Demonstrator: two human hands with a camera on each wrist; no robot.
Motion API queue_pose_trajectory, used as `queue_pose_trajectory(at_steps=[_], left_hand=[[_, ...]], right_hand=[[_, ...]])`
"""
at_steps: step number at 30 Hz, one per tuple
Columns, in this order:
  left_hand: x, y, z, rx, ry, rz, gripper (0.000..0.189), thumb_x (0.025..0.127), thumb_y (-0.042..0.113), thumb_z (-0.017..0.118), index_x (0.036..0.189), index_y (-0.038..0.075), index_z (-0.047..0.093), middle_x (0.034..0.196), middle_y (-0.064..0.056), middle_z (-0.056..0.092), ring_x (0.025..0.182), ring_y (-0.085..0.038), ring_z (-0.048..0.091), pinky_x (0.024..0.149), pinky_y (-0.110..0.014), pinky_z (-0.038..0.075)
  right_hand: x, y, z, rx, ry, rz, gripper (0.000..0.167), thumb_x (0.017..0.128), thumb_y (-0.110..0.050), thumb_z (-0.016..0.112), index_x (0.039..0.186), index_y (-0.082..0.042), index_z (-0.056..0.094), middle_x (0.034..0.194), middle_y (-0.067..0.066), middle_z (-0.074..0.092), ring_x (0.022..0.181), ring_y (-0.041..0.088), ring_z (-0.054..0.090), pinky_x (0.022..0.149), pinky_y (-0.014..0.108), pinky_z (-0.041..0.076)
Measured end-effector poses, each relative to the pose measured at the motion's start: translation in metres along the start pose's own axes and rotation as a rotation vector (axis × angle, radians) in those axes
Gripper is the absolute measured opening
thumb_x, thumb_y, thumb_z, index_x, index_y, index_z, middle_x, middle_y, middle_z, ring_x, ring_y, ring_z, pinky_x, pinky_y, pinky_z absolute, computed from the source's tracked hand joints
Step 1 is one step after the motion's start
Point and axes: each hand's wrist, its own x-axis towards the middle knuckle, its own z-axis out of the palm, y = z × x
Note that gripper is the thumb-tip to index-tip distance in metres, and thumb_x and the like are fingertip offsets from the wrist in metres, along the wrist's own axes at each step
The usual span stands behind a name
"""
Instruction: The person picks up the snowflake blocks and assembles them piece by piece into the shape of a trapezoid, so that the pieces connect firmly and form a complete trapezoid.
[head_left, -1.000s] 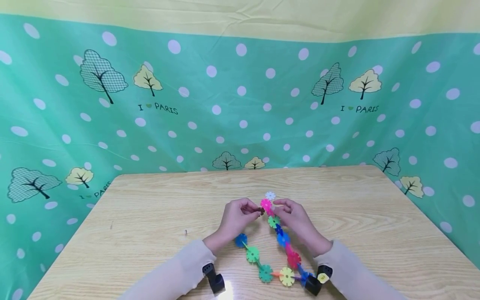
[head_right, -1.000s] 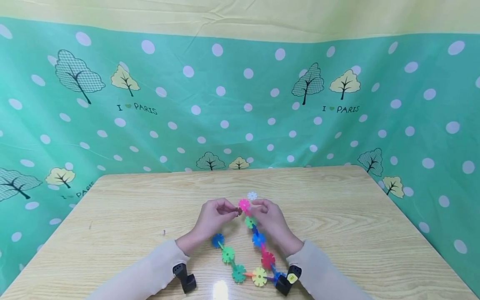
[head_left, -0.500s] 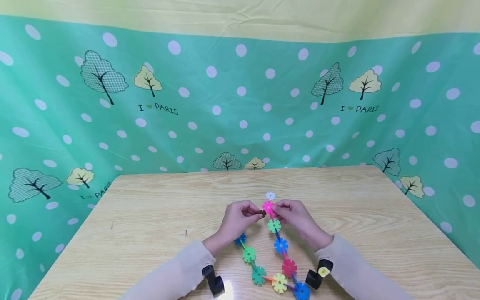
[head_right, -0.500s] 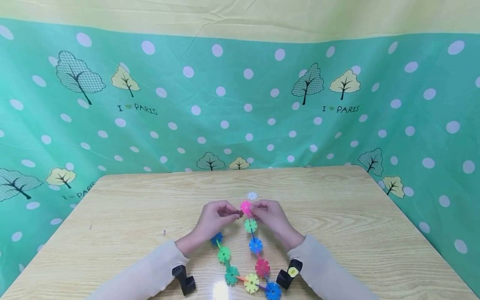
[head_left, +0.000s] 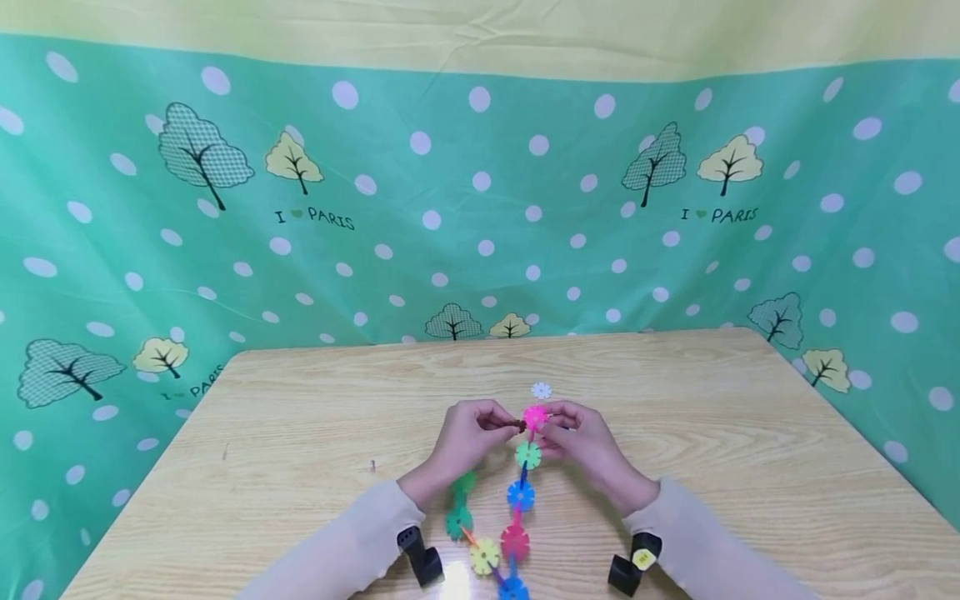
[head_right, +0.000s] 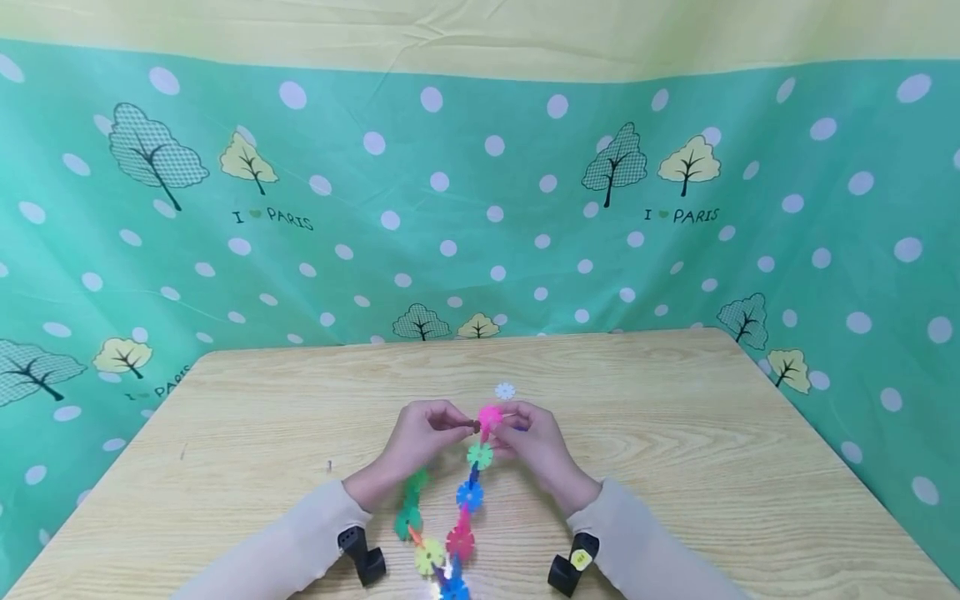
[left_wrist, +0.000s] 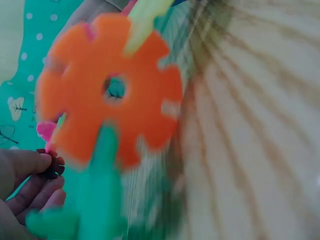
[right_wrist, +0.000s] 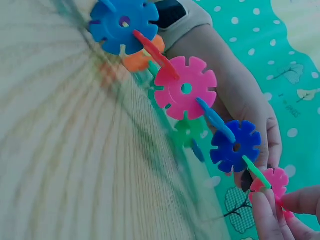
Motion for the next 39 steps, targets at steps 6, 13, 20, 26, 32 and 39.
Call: queue_pose_trajectory(at_steps=[6,13,20,26,32,39], left_hand=[[-0.001,0.002,-0.002,0.03,-0.007,0.005,0.005,0.081,0.005,0.073,0.084,0.008,0.073,0.082,-0.002,0.072,0.07,-0.008,0.066,0.064,-0.023,0.055],[-0.004,0.007,-0.005,0.049,-0.031,0.032,0.006,0.08,0.002,0.073,0.082,0.008,0.074,0.08,-0.002,0.072,0.071,-0.008,0.067,0.067,-0.022,0.055],[-0.007,0.007,-0.007,0.089,-0.048,0.106,0.003,0.081,0.005,0.072,0.081,0.006,0.075,0.079,-0.001,0.072,0.07,-0.005,0.066,0.065,-0.021,0.055],[-0.01,0.009,-0.007,0.097,-0.061,0.133,0.002,0.08,0.006,0.073,0.078,0.006,0.075,0.076,-0.002,0.072,0.067,-0.005,0.065,0.063,-0.022,0.055],[-0.01,0.007,-0.007,0.11,-0.071,0.142,0.004,0.08,0.009,0.074,0.077,0.007,0.075,0.075,-0.001,0.072,0.066,-0.003,0.064,0.061,-0.022,0.055],[-0.01,0.006,-0.008,0.072,-0.085,0.084,0.004,0.08,0.01,0.074,0.079,0.006,0.075,0.077,-0.001,0.072,0.068,-0.005,0.066,0.064,-0.022,0.055]], right_hand=[[-0.003,-0.002,0.002,0.021,-0.012,0.014,0.02,0.091,0.001,0.053,0.108,0.013,0.053,0.08,0.008,0.067,0.071,0.014,0.068,0.07,0.03,0.057],[-0.007,-0.005,-0.002,0.06,-0.073,0.026,0.006,0.089,0.004,0.055,0.093,0.009,0.057,0.076,0.007,0.068,0.07,0.014,0.068,0.07,0.031,0.057],[-0.008,-0.003,-0.004,0.088,-0.129,0.02,0.005,0.089,0.005,0.055,0.087,0.002,0.058,0.076,0.006,0.068,0.07,0.014,0.068,0.071,0.032,0.057],[-0.01,0.0,-0.004,0.091,-0.156,0.02,0.009,0.089,0.005,0.056,0.084,-0.001,0.058,0.076,0.006,0.069,0.07,0.014,0.068,0.072,0.034,0.057],[-0.011,0.003,-0.003,0.115,-0.182,0.014,0.014,0.089,0.006,0.055,0.081,-0.005,0.059,0.076,0.005,0.068,0.069,0.014,0.068,0.071,0.033,0.057],[-0.008,0.004,-0.005,0.082,-0.213,0.018,0.011,0.088,0.006,0.056,0.084,-0.004,0.059,0.079,0.007,0.069,0.072,0.016,0.069,0.074,0.036,0.057]])
